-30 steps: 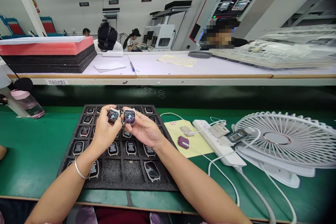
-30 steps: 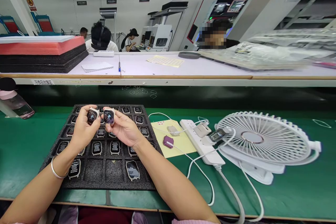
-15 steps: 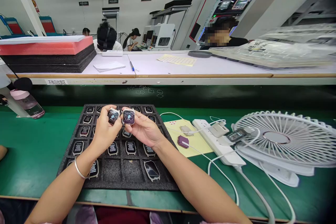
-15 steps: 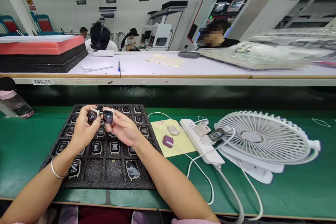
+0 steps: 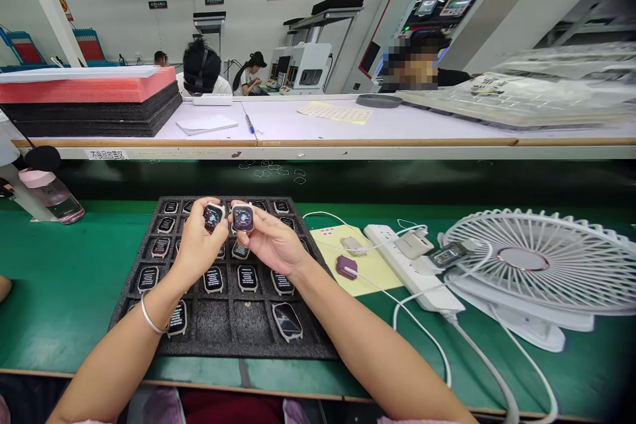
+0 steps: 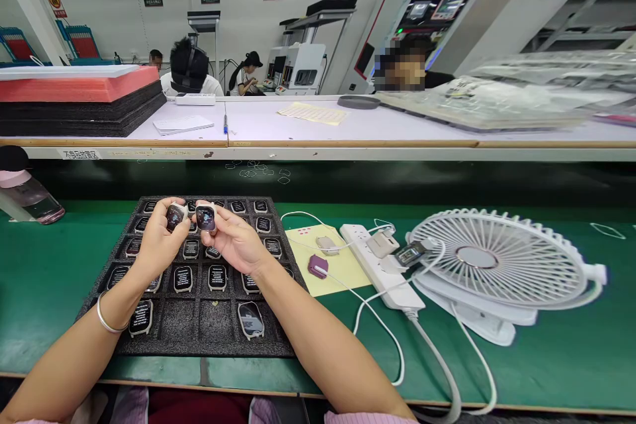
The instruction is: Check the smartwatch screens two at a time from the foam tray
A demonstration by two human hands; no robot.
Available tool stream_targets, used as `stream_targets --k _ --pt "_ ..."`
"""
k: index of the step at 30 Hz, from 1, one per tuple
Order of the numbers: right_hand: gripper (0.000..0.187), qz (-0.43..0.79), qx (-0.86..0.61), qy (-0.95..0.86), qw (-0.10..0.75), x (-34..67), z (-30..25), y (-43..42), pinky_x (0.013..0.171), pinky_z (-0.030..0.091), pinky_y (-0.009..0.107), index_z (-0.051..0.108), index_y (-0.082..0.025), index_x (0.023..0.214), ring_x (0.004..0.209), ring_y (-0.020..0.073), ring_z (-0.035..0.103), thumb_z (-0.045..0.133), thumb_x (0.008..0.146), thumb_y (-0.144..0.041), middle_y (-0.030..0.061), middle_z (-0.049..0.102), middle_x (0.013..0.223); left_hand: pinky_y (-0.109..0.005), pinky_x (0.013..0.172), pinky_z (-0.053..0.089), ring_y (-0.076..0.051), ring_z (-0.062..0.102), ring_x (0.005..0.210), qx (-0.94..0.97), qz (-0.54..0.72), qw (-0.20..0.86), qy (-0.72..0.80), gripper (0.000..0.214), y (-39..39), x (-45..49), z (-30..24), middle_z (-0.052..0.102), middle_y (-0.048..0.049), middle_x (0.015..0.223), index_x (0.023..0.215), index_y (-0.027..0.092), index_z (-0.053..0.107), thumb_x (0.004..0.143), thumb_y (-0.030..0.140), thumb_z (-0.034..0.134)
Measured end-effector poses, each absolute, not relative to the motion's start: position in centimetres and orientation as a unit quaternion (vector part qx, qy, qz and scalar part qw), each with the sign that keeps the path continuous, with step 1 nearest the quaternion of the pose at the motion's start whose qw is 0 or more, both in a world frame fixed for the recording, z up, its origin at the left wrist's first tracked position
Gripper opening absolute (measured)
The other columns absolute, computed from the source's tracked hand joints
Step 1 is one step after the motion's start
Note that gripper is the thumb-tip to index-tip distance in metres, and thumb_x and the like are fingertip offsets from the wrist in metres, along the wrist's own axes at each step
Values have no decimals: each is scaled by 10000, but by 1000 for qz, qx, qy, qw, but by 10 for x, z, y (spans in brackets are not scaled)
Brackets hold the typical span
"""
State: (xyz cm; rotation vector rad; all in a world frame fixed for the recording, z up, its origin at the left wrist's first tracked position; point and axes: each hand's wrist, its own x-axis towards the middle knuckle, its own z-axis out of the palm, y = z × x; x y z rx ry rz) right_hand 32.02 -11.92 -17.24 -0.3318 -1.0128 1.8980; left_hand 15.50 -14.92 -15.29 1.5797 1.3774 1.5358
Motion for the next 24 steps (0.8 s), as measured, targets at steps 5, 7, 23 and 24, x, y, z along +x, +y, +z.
stream_targets --k 5,7,23,24 --pt "436 763 -207 -395 467 320 -180 -108 690 511 296 675 -220 1205 731 173 693 821 819 -362 49 770 945 -218 570 434 -93 553 618 459 585 450 496 477 -141 153 -151 631 15 846 1169 145 584 737 263 748" --pt "400 762 -227 -390 465 321 -182 -104 674 508 295 661 -223 1178 703 171 693 800 828 -355 52 777 956 -204 483 383 -69 504 508 419 573 520 475 550 -140 152 -150 621 28 782 1238 120 560 766 322 758" --pt "417 682 -229 -476 507 321 -178 -111 637 487 298 665 -227 1114 615 122 606 814 725 -241 -22 688 867 -256 550 617 -127 699 542 454 591 529 405 466 -145 150 -147 689 27 811 1095 165 636 653 263 743" --pt "419 679 -229 -479 506 320 -178 -111 628 485 295 666 -224 1114 608 119 602 813 722 -237 -23 684 863 -256 548 618 -127 700 537 457 589 529 405 449 -145 151 -147 693 27 816 1076 168 630 647 252 733"
